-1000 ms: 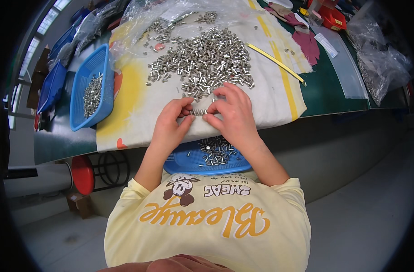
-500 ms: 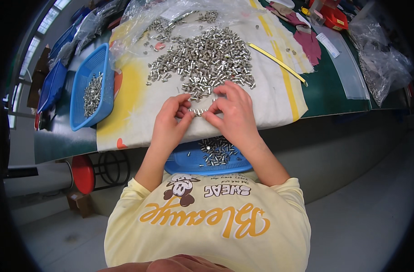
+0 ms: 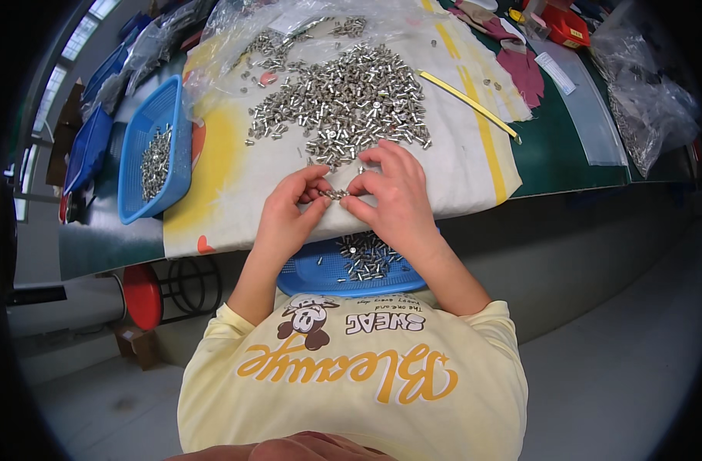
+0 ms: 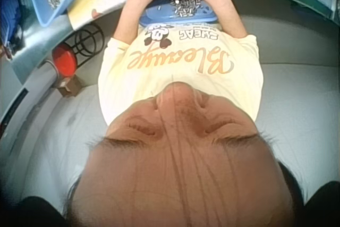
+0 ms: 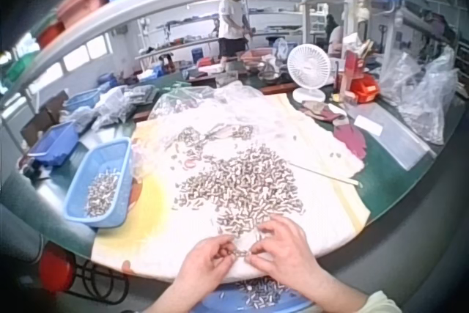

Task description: The person sorts small silver metal fasteners by hand from a central pile into a blue plastic tray on a workbench.

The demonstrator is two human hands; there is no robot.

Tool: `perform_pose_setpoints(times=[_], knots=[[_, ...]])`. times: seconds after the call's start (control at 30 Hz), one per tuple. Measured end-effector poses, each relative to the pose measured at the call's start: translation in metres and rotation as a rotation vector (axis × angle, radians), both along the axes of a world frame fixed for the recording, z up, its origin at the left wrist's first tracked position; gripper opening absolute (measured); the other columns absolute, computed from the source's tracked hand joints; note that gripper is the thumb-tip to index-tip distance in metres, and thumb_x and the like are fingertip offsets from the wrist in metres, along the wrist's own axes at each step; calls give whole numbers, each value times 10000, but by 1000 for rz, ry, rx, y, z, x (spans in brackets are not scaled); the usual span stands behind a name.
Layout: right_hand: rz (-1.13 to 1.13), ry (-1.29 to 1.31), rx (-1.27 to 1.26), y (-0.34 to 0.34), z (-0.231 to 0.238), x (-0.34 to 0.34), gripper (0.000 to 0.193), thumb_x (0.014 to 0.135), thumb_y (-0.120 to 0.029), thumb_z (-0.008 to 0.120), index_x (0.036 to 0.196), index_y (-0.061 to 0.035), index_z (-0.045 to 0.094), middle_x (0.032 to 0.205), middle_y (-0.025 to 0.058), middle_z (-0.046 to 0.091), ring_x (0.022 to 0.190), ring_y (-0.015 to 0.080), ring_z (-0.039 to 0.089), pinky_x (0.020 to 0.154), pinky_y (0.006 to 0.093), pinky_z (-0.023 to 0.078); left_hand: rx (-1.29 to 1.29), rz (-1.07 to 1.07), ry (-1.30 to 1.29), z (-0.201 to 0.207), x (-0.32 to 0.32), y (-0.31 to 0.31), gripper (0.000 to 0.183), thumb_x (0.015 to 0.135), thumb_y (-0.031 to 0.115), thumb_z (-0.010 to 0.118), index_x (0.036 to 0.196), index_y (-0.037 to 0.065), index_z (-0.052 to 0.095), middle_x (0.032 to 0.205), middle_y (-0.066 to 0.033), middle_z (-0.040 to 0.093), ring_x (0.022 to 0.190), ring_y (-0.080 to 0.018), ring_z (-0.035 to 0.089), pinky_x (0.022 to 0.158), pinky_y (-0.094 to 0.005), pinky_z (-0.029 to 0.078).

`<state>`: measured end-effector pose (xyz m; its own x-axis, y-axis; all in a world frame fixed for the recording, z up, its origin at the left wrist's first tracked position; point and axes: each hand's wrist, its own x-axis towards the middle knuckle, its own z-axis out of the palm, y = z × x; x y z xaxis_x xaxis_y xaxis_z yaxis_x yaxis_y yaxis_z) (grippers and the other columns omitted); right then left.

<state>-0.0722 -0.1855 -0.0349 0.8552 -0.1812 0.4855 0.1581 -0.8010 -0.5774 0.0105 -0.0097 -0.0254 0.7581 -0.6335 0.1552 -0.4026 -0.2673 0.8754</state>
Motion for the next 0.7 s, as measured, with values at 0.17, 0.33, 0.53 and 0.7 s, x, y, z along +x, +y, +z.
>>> perform_pose_setpoints(times=[0.17,0.33,0.53,0.7], knots=[[73,-6,11,0,-1,-2,185,698,-199,808,826,-132,693,1184,65,580,1283,351,443,1044,478,359,31,-71,-50,1,0,1,439,821,-44,666,1246,37,597,1009,-49,641,895,-130,611,800,-259,498],[234,72,16,-15,9,-18,217,702,-202,809,874,-133,696,1192,65,576,1292,347,438,1043,478,362,84,-314,118,17,-9,7,427,821,-57,651,1235,34,599,1013,-49,625,876,-131,595,783,-268,508],[144,98,116,-25,16,-17,282,709,-185,796,955,-97,689,1095,57,603,1126,291,541,935,400,453,20,-223,145,18,0,2,383,811,-9,668,1183,37,591,1025,-77,594,820,-174,587,734,-305,507],[-53,109,51,-19,7,6,271,749,-182,769,986,-84,682,918,51,622,879,244,595,790,359,486,121,79,-289,-1,17,-16,369,789,39,709,1135,30,583,1029,-112,592,866,-249,578,780,-354,494]])
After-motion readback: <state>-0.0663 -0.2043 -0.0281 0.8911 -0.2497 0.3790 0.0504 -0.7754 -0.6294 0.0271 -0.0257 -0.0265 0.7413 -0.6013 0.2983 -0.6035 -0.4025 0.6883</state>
